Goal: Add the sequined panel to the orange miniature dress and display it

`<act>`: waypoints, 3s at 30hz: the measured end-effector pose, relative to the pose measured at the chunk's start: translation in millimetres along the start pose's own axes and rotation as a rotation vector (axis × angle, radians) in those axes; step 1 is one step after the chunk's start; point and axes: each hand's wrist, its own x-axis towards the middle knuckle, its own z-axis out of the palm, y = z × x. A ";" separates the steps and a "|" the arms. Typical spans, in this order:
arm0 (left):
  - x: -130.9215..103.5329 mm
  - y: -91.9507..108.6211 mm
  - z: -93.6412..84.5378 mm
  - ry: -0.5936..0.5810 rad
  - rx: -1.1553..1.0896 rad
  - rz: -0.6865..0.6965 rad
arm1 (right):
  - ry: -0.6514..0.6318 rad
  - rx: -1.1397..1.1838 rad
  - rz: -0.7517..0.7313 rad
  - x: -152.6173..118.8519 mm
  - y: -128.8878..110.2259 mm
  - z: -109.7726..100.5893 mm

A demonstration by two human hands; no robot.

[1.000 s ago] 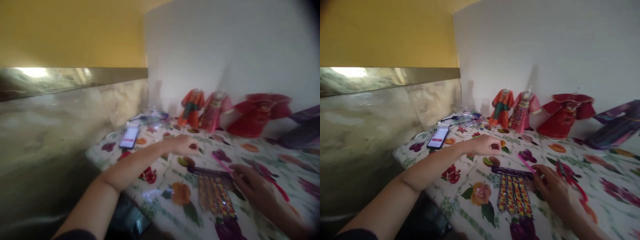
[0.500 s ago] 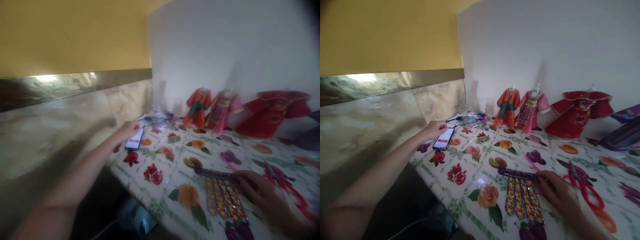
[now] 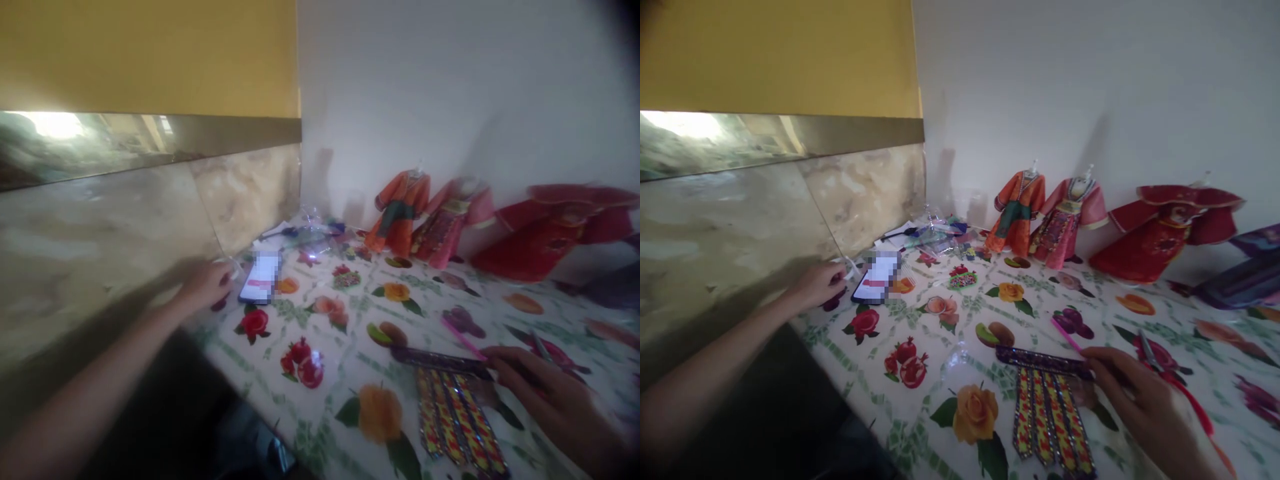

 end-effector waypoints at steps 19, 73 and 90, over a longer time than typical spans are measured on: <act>-42.4 194.2 43.6 0.479 -0.030 1.195 | -0.587 0.843 0.112 -6.1 -157.0 -7.1; -26.4 248.0 36.4 -0.843 -1.708 0.253 | -0.494 1.922 0.448 10.9 -116.3 36.9; -9.1 245.6 62.6 -0.776 -1.711 -0.145 | -0.390 1.666 0.439 6.7 -137.7 19.6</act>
